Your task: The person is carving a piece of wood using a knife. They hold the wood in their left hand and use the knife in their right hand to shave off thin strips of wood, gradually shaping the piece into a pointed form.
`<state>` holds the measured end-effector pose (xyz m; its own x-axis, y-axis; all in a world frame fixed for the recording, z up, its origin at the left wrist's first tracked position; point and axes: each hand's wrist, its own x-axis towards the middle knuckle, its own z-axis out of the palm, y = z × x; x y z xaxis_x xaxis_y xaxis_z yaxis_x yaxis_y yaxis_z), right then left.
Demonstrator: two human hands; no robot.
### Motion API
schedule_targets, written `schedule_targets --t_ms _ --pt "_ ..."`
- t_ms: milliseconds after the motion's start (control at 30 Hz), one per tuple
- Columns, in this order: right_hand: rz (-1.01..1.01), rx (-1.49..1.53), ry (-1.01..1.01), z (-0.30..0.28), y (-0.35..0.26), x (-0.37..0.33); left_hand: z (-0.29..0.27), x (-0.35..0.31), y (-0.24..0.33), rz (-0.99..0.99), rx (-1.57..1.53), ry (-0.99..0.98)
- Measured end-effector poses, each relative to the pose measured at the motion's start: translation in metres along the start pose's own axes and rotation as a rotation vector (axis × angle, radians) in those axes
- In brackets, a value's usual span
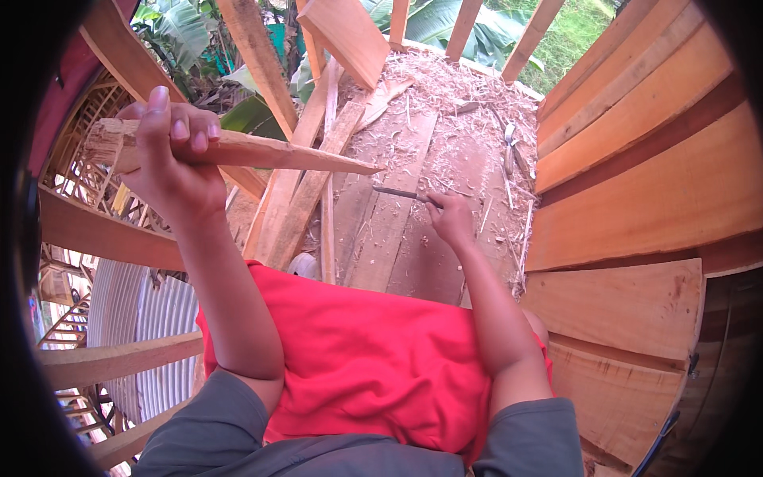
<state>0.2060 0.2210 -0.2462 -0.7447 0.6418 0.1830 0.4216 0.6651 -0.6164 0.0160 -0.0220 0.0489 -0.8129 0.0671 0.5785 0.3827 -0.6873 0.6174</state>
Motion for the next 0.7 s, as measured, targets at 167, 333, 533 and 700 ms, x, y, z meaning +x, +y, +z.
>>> schedule_targets --t_ms 167,333,533,700 --pt "-0.046 0.157 -0.616 -0.024 0.009 0.001 -0.009 0.004 0.003 0.013 0.020 0.009" --pt "0.267 -0.031 -0.137 -0.020 0.016 0.007 -0.003 0.001 -0.001 -0.013 0.014 0.011" --pt "0.202 0.165 -0.613 -0.057 0.047 0.009 -0.004 0.001 0.000 -0.009 -0.004 0.000" --pt "0.334 0.040 -0.327 -0.051 0.052 0.007 -0.002 -0.001 -0.001 -0.022 -0.008 -0.009"
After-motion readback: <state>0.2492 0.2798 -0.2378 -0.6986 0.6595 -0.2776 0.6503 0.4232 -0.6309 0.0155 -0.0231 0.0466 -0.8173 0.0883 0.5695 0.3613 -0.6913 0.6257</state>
